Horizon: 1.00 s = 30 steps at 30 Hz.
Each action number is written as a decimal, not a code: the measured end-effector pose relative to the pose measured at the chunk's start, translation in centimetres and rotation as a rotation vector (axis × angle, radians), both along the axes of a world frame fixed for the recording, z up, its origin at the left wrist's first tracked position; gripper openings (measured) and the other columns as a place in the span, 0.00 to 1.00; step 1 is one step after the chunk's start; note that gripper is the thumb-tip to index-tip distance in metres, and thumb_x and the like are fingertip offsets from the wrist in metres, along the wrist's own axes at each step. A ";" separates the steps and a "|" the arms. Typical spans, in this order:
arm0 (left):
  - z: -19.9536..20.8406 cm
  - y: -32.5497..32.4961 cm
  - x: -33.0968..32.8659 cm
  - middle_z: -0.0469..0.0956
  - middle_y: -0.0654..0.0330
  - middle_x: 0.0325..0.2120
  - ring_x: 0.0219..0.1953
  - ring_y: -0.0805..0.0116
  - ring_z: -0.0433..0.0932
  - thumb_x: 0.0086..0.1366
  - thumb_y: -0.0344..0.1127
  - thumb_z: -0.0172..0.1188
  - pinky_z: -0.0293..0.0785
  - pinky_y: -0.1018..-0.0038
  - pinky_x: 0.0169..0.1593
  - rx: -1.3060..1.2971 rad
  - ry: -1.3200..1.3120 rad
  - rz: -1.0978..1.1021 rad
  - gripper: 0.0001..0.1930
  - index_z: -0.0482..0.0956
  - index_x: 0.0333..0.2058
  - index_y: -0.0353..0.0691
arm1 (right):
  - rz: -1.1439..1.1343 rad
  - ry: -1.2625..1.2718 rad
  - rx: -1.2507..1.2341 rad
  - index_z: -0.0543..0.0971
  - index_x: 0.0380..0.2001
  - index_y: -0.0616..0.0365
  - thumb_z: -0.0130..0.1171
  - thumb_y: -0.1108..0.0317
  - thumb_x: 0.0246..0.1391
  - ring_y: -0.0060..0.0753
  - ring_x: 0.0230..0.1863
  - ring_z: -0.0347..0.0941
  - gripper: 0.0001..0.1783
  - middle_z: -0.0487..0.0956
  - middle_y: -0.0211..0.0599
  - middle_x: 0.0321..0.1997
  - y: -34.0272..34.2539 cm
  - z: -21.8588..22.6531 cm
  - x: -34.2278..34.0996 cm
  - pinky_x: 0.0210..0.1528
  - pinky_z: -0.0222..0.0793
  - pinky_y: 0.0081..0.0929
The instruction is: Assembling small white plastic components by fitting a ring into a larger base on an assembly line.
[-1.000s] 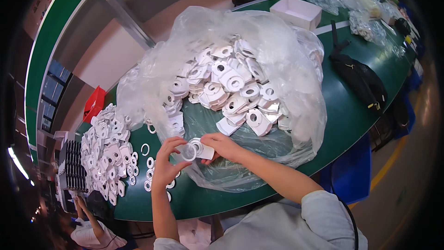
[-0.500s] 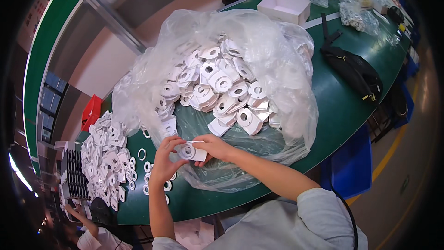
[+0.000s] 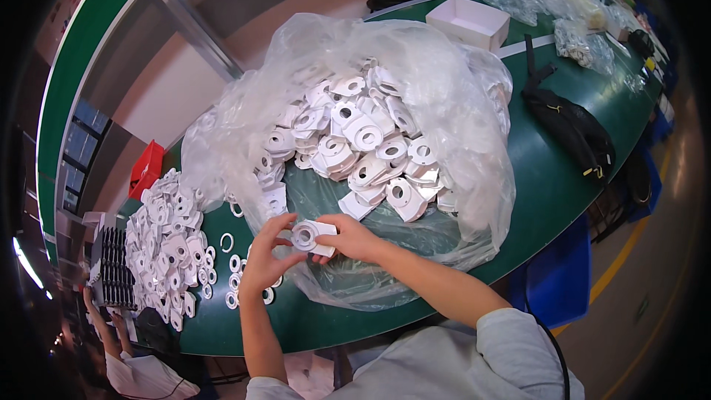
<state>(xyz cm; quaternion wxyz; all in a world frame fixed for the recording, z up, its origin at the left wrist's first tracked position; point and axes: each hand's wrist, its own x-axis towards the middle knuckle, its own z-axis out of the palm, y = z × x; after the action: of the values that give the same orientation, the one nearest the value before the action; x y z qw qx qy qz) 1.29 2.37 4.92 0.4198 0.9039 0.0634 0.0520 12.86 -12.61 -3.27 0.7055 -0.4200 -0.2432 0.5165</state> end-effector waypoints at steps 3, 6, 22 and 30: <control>-1.8 0.7 -0.1 0.74 0.55 0.44 0.42 0.68 0.75 0.49 0.22 0.66 0.75 0.76 0.42 -0.296 -0.001 0.117 0.28 0.71 0.51 0.34 | -0.039 0.007 -0.005 0.69 0.47 0.69 0.50 0.77 0.56 0.35 0.33 0.79 0.15 0.78 0.47 0.39 -0.1 0.4 0.0 0.32 0.78 0.25; -3.3 1.0 0.1 0.77 0.55 0.36 0.35 0.71 0.77 0.54 0.23 0.63 0.75 0.77 0.39 -0.523 0.030 0.197 0.24 0.70 0.50 0.30 | -0.074 0.038 -0.032 0.69 0.46 0.69 0.50 0.78 0.55 0.37 0.34 0.80 0.15 0.78 0.47 0.39 0.0 0.5 -0.1 0.34 0.78 0.27; -5.5 -0.2 -0.3 0.80 0.58 0.28 0.28 0.74 0.76 0.55 0.21 0.60 0.72 0.80 0.34 -0.674 -0.246 0.386 0.10 0.80 0.38 0.28 | -0.099 -0.537 -0.190 0.71 0.48 0.63 0.52 0.67 0.58 0.25 0.32 0.77 0.16 0.79 0.37 0.39 0.2 -0.8 -0.6 0.33 0.74 0.20; -6.1 -1.3 0.2 0.78 0.56 0.29 0.28 0.73 0.77 0.56 0.20 0.60 0.72 0.81 0.33 -0.697 -0.272 0.397 0.08 0.80 0.36 0.27 | -0.119 -0.181 -0.023 0.72 0.43 0.61 0.49 0.64 0.62 0.17 0.25 0.72 0.13 0.77 0.32 0.32 0.2 -0.2 -1.2 0.21 0.67 0.16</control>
<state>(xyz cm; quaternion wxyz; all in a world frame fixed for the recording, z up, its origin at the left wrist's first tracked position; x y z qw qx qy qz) 1.49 1.05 -1.19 0.6869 0.6628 0.1940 0.2262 11.64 -12.45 -3.47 0.7051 -0.4867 -0.2747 0.4365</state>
